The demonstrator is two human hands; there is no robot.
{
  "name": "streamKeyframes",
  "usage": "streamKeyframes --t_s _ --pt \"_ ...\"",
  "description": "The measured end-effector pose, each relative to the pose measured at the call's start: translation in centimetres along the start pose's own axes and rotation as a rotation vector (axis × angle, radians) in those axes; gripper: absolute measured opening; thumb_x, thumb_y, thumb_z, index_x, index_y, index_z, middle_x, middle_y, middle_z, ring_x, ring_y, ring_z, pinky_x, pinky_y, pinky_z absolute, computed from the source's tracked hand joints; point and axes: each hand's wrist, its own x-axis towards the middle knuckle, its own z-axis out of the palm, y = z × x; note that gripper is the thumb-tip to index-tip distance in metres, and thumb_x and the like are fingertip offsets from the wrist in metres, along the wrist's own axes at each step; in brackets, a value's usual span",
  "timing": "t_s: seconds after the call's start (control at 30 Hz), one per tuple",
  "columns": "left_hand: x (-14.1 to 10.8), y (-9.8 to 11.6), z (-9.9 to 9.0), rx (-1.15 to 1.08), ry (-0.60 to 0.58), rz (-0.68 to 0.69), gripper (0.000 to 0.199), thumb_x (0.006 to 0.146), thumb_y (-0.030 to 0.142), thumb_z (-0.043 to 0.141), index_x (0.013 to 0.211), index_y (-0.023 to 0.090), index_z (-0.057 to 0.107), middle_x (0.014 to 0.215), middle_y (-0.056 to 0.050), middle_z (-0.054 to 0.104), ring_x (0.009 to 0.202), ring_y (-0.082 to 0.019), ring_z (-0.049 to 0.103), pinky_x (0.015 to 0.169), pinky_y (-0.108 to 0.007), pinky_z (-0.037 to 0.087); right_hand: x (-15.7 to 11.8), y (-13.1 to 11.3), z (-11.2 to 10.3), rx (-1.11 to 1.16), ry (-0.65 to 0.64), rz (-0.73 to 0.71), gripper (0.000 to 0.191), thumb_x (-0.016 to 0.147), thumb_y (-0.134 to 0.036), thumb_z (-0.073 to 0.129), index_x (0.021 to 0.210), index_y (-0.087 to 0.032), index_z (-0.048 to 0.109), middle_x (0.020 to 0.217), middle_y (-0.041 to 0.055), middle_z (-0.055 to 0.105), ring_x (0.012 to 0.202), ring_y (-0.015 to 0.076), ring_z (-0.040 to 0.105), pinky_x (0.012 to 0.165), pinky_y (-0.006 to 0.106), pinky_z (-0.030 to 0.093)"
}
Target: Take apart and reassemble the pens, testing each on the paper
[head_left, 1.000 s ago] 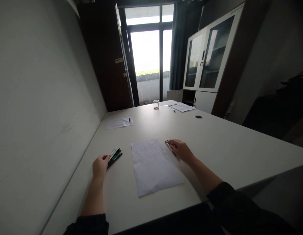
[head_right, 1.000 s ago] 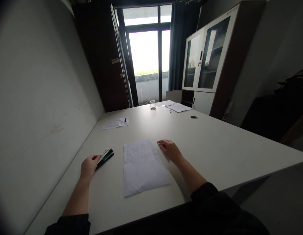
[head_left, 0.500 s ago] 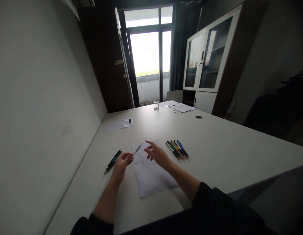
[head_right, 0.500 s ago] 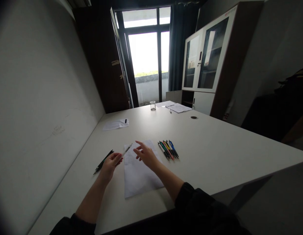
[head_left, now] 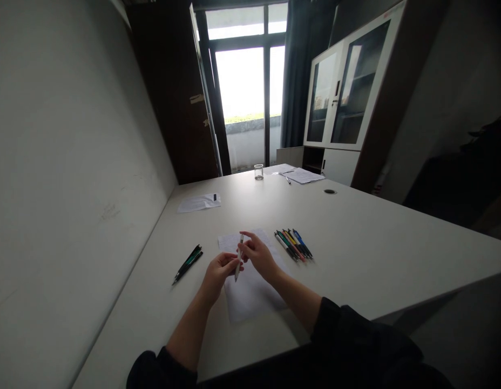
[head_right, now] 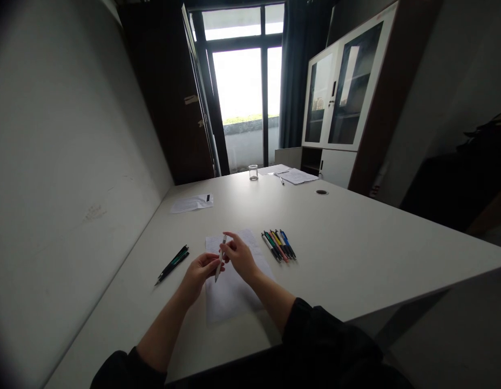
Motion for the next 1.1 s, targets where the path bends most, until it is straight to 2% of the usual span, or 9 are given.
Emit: streamKeyframes --t_s 0.27,0.53,0.83,0.97,1.1 --pt "-0.08 -0.62 -0.03 0.008 -0.021 0.007 0.036 0.078 0.037 0.074 0.101 0.012 0.062 0.095 -0.013 0.072 0.084 -0.024 0.07 0.082 -0.041 0.053 -0.12 -0.53 -0.18 -0.02 -0.034 -0.006 0.035 0.081 -0.038 0.063 0.111 -0.019 0.06 0.064 -0.0034 0.059 0.052 0.0119 0.055 0.052 0.025 0.048" --pt "-0.03 -0.19 -0.2 0.019 -0.015 -0.007 0.038 0.077 0.037 0.075 0.103 0.011 0.063 0.098 -0.015 0.072 0.086 -0.025 0.069 0.083 -0.04 0.052 -0.29 -0.49 0.1 0.086 -0.048 0.023 0.046 0.082 -0.039 0.063 0.123 -0.022 0.05 0.071 -0.0035 0.06 0.053 0.0113 0.056 0.052 0.026 0.05" --pt "-0.26 -0.06 0.17 0.021 -0.041 0.009 0.034 0.078 0.036 0.074 0.099 0.012 0.065 0.094 -0.013 0.072 0.084 -0.023 0.069 0.081 -0.039 0.052 -0.25 -0.73 -0.09 0.083 -0.056 0.017 0.037 0.08 -0.039 0.065 0.11 -0.021 0.053 0.065 -0.0055 0.058 0.051 0.0112 0.054 0.05 0.025 0.046" --pt "-0.28 0.07 0.32 0.002 -0.058 -0.001 0.033 0.078 0.035 0.074 0.1 0.011 0.065 0.098 -0.014 0.071 0.084 -0.023 0.068 0.082 -0.039 0.053 -0.27 -0.63 -0.14 0.064 -0.115 0.039 0.042 0.082 -0.037 0.063 0.119 -0.021 0.053 0.07 -0.003 0.062 0.053 0.0115 0.054 0.054 0.027 0.047" --pt "-0.23 0.21 0.25 -0.016 -0.056 -0.005 0.036 0.079 0.033 0.073 0.107 0.012 0.064 0.098 -0.013 0.07 0.089 -0.024 0.067 0.084 -0.039 0.052 -0.32 -0.6 -0.21 -0.046 -0.109 0.008 0.047 0.085 -0.037 0.059 0.13 -0.023 0.052 0.079 0.0001 0.067 0.067 0.0144 0.059 0.065 0.03 0.05"
